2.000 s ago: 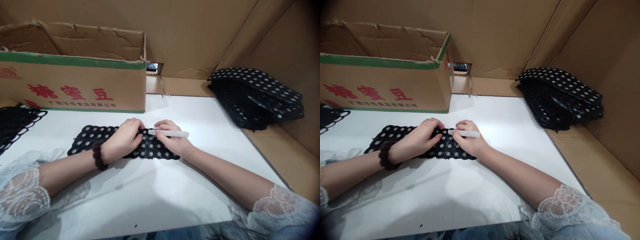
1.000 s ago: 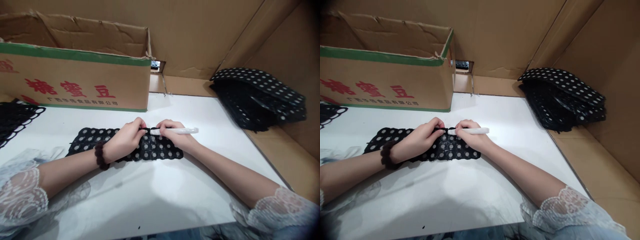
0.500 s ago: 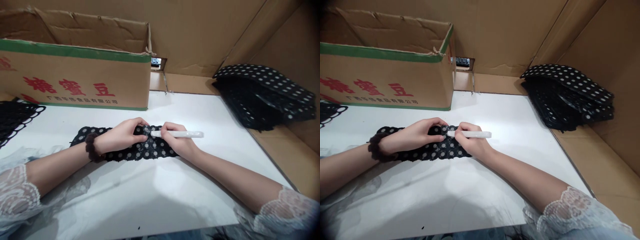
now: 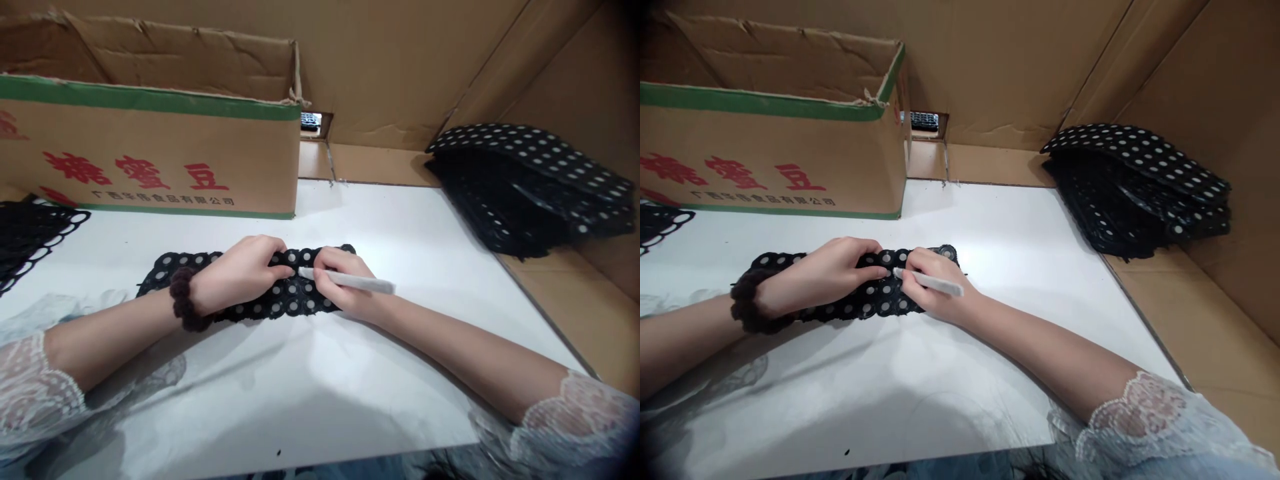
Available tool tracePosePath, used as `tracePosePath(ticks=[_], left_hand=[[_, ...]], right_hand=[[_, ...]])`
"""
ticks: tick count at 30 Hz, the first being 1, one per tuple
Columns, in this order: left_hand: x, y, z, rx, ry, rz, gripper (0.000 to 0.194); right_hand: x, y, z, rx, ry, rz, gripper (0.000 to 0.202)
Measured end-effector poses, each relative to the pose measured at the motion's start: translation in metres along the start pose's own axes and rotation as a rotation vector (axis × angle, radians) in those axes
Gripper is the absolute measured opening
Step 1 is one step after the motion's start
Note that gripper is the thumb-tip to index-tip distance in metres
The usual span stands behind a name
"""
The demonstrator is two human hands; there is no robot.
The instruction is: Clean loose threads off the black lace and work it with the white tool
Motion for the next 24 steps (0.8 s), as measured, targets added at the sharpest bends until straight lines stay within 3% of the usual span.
tracePosePath(ticks=[4,10,13,18,24], left_hand=[[-0.007,-0.008,-0.004,0.042,-0.039,0.031,0.024],[-0.008,-0.01,-0.003,0.066,-0.03,0.03,0.026],[-0.006,-0.006,-0.001,0.074,-0.003,-0.028,0.022],[-0.002,-0.001,0.002,0.123,0.025,-0.081,0.021],[0.006,0.001,0.01,0.061,0.086,-0.092,0.028]], right_hand=[[-0.002,0.003,-0.004,-0.104,0.064,0.017,0.019],[-0.003,0.008,-0.013,-0.307,0.036,0.028,0.02],[-0.003,0.007,-0.009,-0.159,-0.033,-0.064,0.02],[-0.006,0.009,0.004,0.229,-0.268,-0.307,0.018],[-0.005,0.005,-0.001,0.312,-0.117,-0.311,0.018]])
Point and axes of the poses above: each hand's wrist, its own x-axis towards the middle knuckle, its own z-axis out of the back of the hand, y = z × x, the point moved 1 cm from there along x, towards the middle knuckle, and after that the axes turned 14 degrees about -y, right-handed, at the moved point
